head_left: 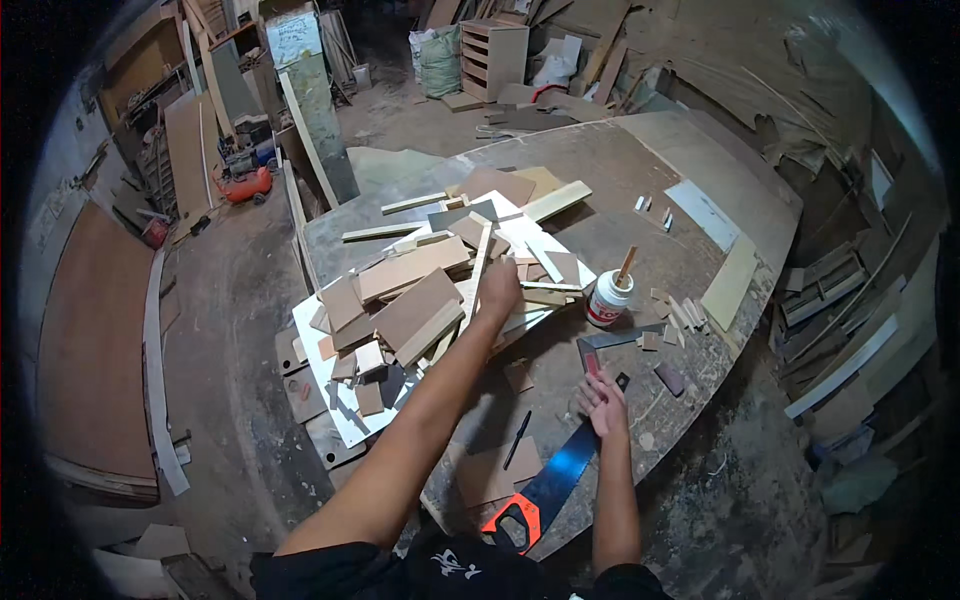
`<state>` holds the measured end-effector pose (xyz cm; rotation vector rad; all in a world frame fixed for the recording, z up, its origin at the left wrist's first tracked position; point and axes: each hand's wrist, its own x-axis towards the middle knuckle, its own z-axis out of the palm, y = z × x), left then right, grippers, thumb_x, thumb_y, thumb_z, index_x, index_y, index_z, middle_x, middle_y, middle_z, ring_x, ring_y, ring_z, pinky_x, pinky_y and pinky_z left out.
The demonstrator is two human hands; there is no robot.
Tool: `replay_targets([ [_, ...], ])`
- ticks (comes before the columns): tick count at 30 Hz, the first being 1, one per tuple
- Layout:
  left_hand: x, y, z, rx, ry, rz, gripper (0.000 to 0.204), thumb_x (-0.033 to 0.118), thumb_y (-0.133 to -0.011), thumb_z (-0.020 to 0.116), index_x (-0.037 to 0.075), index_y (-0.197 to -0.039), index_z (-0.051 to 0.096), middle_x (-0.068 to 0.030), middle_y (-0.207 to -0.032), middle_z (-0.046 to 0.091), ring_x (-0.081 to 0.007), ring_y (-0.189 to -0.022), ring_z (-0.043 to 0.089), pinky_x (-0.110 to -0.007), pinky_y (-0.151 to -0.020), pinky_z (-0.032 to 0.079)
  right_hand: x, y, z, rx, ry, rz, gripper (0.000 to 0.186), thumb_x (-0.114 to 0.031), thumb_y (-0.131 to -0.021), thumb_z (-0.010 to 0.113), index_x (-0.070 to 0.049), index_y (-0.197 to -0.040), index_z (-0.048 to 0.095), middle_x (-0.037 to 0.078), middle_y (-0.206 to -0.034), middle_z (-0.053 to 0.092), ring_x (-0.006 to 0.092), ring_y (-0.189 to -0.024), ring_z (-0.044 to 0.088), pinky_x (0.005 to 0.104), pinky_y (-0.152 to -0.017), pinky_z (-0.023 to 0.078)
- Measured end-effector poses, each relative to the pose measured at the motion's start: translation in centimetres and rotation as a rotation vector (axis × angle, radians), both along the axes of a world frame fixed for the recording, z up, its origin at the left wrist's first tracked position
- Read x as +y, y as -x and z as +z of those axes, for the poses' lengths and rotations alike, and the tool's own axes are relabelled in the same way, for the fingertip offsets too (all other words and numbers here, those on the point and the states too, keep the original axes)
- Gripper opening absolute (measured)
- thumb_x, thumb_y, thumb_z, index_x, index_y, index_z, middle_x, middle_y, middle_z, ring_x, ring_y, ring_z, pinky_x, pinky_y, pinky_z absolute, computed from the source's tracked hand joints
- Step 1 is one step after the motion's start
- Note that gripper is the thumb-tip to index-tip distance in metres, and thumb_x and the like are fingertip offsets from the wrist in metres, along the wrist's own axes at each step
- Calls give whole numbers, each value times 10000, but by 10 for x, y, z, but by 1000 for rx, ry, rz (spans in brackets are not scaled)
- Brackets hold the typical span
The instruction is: Sorting through a pile of wood scraps on a workbench in a workshop.
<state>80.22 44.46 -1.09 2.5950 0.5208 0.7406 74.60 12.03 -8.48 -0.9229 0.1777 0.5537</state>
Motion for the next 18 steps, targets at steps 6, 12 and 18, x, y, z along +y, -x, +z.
replay_targets([
  [6,-39,63,21,-88,229,-103,196,106,-787,566,3,-953,577,-221,-986,601,-377,-902,589,-451,-754,488,-12,68,-5,79,-39,-5,311,-57,-849,577,-36,-1134,454,150,-1089,581,263,-916,605,436,-788,529],
  [12,-90,188,1,-268,363,-370,323,129,-746,602,36,-1054,570,-163,-1026,587,-350,-992,535,-429,-851,430,-29,126,-22,167,-47,-36,126,-33,-832,601,-107,-893,519,88,-900,630,199,-783,627,393,-720,561],
  [18,-63,290,-25,-217,249,-148,306,104,-735,608,75,-1038,581,-116,-1028,599,-312,-985,547,-418,-820,431,-11,154,-22,112,108,110,101,-58,-833,626,-54,-915,568,70,-863,635,165,-742,617,344,-685,544],
])
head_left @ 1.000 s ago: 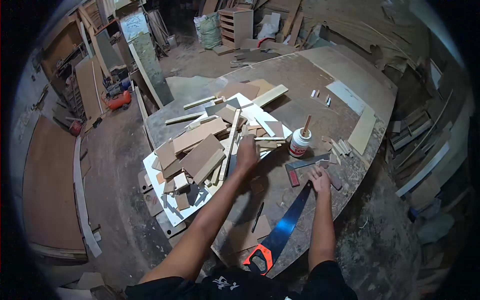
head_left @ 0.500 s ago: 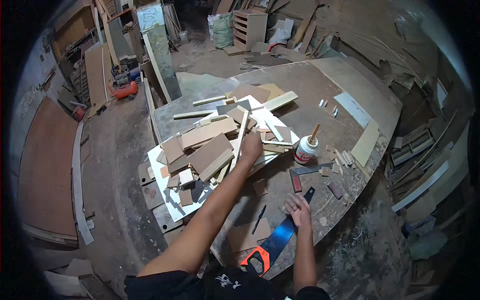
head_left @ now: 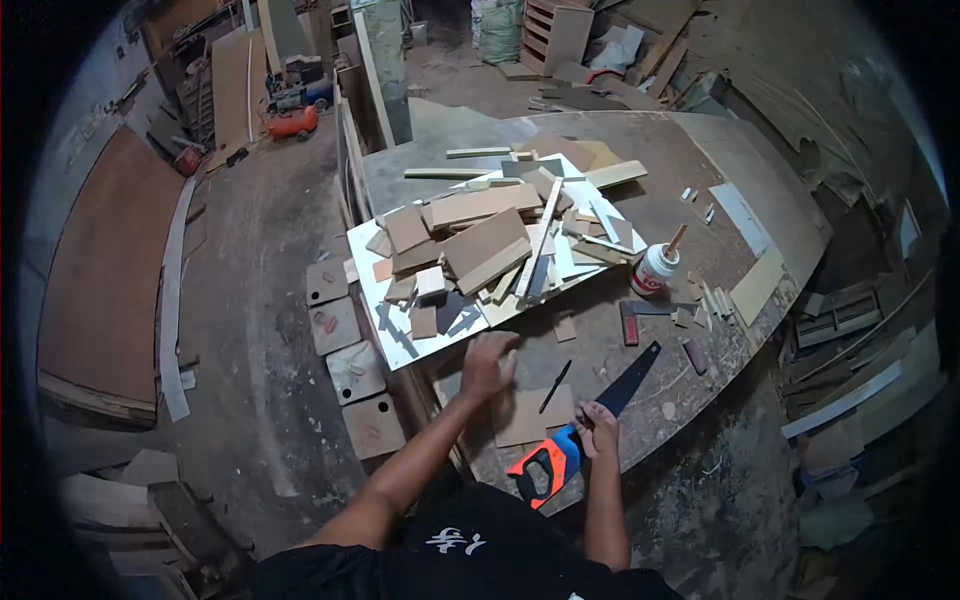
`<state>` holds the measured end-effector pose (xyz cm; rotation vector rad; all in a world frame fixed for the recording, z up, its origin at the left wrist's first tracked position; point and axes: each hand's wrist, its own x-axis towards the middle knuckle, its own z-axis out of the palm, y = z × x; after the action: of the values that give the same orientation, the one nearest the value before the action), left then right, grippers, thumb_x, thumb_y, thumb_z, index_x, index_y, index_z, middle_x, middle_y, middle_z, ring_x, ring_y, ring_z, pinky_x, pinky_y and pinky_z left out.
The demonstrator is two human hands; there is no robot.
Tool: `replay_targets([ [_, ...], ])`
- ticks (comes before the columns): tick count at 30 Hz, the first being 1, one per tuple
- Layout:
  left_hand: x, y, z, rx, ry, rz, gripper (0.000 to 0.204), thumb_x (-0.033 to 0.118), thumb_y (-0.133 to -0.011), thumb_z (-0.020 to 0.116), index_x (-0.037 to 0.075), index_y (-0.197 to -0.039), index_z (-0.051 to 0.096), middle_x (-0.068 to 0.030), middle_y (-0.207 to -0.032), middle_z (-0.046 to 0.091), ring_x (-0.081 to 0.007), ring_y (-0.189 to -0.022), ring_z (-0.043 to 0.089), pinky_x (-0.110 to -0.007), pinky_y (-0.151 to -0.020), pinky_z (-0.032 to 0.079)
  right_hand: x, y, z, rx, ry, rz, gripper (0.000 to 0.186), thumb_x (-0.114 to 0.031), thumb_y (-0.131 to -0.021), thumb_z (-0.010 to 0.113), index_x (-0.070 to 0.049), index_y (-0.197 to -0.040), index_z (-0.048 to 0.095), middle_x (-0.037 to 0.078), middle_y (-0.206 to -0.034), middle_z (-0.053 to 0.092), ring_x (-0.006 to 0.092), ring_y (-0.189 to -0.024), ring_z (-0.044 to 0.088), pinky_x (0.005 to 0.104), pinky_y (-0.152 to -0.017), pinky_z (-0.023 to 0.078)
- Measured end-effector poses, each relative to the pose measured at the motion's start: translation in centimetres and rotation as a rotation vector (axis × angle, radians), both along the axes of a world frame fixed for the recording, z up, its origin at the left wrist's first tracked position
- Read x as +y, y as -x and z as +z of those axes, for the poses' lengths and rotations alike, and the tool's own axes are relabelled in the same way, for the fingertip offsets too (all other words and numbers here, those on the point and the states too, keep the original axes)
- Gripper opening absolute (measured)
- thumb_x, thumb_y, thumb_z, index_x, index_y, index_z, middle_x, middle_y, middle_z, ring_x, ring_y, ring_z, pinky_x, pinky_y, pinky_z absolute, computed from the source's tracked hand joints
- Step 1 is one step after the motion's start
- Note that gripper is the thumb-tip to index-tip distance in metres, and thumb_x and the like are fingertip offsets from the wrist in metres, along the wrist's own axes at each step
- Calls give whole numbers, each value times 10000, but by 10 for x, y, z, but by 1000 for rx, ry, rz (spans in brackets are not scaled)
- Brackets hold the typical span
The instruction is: Sorting through a pile of wood scraps on a workbench in a workshop.
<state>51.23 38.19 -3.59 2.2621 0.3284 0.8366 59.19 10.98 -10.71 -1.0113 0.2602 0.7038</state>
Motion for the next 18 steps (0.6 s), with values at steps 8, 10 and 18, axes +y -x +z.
replay_targets([
  [8,78,96,-8,3,19,607,316,72,-735,592,38,-1047,554,-158,-1013,564,-333,-953,536,-404,-828,421,61,39,18,11,-62,160,179,-108,-854,612,-23,-1003,564,85,-877,625,176,-744,613,330,-680,553],
  [10,92,111,-13,-48,209,619,356,64,-739,588,25,-1089,533,-168,-1037,552,-331,-993,531,-388,-865,417,71,52,20,9,-36,146,166,-102,-862,596,-22,-1002,554,96,-883,616,179,-748,609,344,-680,558],
  [18,141,113,-9,117,113,513,465,107,-729,628,49,-1169,489,-166,-1123,504,-362,-1086,456,-434,-932,367,114,75,20,12,-33,227,180,-103,-882,562,-32,-1040,516,117,-936,608,184,-769,603,338,-665,561],
])
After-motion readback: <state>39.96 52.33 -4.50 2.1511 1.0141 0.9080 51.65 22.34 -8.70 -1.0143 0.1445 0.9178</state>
